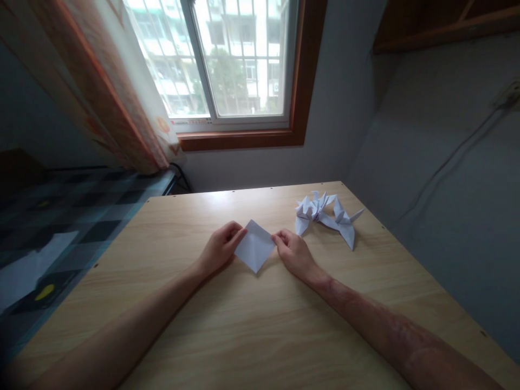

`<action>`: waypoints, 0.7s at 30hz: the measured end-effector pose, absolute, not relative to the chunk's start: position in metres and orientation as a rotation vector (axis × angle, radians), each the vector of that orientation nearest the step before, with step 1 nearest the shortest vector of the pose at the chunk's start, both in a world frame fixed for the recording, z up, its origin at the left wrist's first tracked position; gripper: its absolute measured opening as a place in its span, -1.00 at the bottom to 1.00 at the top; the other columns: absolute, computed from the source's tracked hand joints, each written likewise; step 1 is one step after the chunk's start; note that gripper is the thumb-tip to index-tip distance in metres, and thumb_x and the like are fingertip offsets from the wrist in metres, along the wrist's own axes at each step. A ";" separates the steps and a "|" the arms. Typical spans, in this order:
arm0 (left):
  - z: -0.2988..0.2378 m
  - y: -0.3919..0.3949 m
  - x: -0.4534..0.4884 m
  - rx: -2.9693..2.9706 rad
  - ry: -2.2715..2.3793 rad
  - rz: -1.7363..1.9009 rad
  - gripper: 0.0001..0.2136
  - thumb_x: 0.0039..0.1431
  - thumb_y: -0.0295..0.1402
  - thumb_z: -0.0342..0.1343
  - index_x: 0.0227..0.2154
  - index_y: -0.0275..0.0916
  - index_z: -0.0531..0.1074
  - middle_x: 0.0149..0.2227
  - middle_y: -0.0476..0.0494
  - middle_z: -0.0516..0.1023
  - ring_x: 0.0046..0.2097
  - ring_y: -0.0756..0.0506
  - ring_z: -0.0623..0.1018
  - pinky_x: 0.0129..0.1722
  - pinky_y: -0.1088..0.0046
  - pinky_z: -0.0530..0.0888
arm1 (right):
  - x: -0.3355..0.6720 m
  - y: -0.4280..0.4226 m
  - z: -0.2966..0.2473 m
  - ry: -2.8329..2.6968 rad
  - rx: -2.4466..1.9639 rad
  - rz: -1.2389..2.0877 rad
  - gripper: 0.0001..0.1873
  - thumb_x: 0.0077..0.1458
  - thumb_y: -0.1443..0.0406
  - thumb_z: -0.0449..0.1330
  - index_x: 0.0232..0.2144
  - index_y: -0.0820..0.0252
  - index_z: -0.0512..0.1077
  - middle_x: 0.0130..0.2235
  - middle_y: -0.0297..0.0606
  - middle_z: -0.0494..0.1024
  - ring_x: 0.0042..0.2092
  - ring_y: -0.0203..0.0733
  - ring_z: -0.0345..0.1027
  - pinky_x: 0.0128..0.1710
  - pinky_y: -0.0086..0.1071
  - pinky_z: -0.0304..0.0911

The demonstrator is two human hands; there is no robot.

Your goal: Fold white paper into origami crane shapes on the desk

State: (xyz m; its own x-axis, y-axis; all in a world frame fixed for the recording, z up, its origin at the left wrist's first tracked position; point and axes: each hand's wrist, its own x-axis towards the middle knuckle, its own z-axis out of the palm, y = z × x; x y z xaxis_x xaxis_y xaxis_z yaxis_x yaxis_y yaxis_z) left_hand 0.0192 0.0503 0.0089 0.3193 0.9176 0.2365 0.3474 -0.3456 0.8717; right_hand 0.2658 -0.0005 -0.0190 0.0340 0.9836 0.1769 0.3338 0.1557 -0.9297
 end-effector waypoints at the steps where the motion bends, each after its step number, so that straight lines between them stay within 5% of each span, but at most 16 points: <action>1: 0.009 0.050 0.019 1.849 1.153 1.015 -0.59 0.34 0.05 0.18 -0.38 -0.23 0.46 -0.52 0.06 0.32 -0.44 -0.01 0.29 -0.43 0.50 0.22 | 0.266 0.000 -0.018 -1.501 -1.364 0.825 -0.55 0.36 -0.08 0.21 -0.42 0.09 0.48 -0.54 -0.34 0.40 -0.45 -0.14 0.23 -0.46 -0.31 0.06; 7: 0.008 0.051 0.018 1.793 1.221 1.041 -0.42 0.33 0.13 0.17 -0.60 -0.20 0.18 -0.56 0.08 0.13 -0.47 0.03 0.19 -0.47 0.48 0.11 | 0.265 -0.004 -0.011 -1.510 -1.374 0.817 -0.46 0.37 -0.09 0.21 -0.53 0.10 0.37 -0.55 -0.36 0.39 -0.47 -0.19 0.21 -0.44 -0.32 0.07; 12: 0.007 0.049 0.019 1.867 1.278 0.955 -0.36 0.32 0.18 0.15 -0.65 -0.20 0.14 -0.60 0.08 0.07 -0.51 0.03 0.14 -0.48 0.45 0.04 | 0.263 -0.002 -0.016 -1.472 -1.246 0.955 -0.62 0.24 0.02 0.37 -0.05 0.13 0.56 -0.41 -0.36 0.54 -0.44 -0.21 0.29 -0.46 -0.38 0.13; 14: 0.007 0.047 0.019 1.949 1.379 0.965 -0.33 0.33 0.19 0.13 -0.69 -0.20 0.13 -0.63 0.07 0.05 -0.52 0.03 0.12 -0.48 0.43 0.02 | 0.263 -0.001 -0.017 -1.493 -1.248 0.942 -0.64 0.24 0.08 0.36 -0.01 0.13 0.55 -0.40 -0.37 0.54 -0.42 -0.21 0.32 -0.45 -0.38 0.16; 21: 0.009 0.047 0.020 2.219 1.574 1.066 -0.36 0.35 0.13 0.18 -0.69 -0.20 0.18 -0.69 0.11 0.20 -0.56 0.02 0.21 -0.28 0.39 0.28 | 0.266 -0.002 -0.012 -1.590 -1.343 0.798 -0.76 0.27 0.16 0.28 -0.11 0.15 0.61 -0.40 -0.35 0.56 -0.41 -0.21 0.35 -0.40 -0.35 0.22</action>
